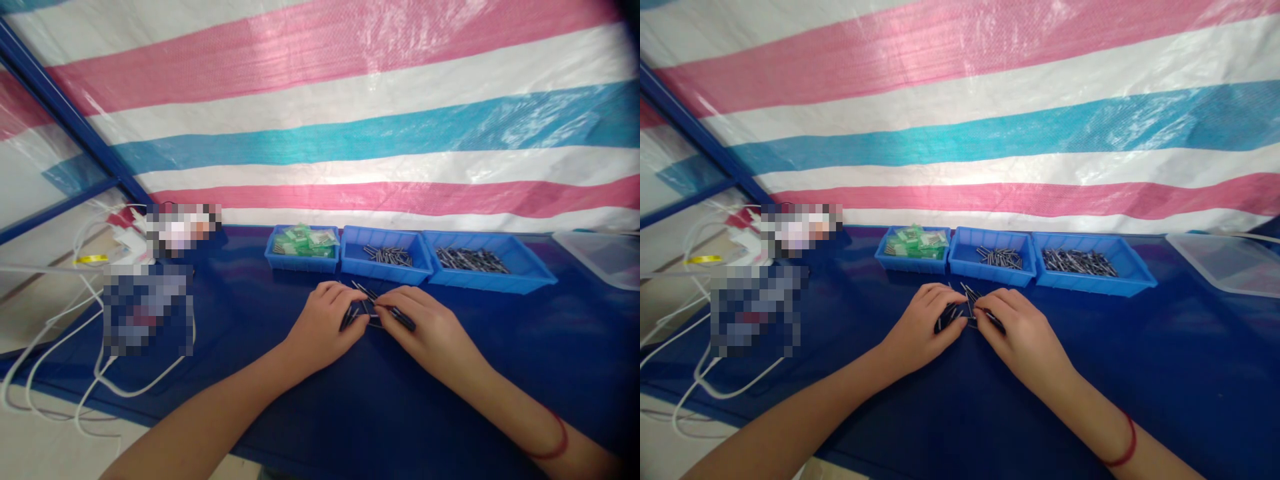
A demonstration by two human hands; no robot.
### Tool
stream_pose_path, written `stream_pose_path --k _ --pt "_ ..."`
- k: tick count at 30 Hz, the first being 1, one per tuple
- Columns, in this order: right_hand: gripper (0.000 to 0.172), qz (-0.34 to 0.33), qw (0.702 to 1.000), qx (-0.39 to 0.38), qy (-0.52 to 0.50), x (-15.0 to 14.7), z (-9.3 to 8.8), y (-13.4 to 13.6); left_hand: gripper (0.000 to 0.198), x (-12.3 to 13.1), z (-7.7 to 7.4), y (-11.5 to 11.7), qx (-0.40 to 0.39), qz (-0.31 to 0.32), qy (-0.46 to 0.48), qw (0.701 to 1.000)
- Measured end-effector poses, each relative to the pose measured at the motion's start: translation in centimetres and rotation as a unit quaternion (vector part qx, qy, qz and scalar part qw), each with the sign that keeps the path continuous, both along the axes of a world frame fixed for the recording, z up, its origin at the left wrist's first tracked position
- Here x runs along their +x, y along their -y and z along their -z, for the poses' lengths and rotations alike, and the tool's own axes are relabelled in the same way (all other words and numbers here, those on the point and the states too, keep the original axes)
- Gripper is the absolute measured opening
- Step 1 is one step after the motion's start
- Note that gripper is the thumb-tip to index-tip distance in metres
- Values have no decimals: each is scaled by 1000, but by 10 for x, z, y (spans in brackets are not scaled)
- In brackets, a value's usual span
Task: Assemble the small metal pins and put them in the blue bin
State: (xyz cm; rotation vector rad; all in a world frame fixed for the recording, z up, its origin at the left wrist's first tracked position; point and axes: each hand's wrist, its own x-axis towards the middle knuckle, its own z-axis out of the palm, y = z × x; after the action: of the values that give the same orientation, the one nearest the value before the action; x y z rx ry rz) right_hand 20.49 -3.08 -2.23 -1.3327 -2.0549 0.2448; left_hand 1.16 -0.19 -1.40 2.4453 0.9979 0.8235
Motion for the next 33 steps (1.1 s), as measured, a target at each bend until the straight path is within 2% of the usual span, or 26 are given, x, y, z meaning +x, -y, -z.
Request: stream_pose_path --k 4,8,12,16,25,29,33 --pt "16 23 989 -57 -138 -5 -7 7 24 2 -2 1 -34 -3 48 998" --pt "14 14 952 -107 -286 -11 -9 10 16 4 -6 4 -99 0 77 992" --pt "13 20 920 -140 -366 -14 -8 10 16 4 -10 5 -167 -42 125 977" --pt "14 22 918 -158 -364 -16 -6 10 17 3 -9 4 -211 -74 189 956" --pt "23 -32 933 -211 -289 -17 -9 12 19 4 -6 4 -225 -53 250 940" --pt "23 -30 924 -230 -304 -20 -13 13 17 5 -6 5 -250 -55 282 925" --pt "27 -42 899 -281 -334 -21 -16 15 14 4 -6 5 -247 -42 294 922"
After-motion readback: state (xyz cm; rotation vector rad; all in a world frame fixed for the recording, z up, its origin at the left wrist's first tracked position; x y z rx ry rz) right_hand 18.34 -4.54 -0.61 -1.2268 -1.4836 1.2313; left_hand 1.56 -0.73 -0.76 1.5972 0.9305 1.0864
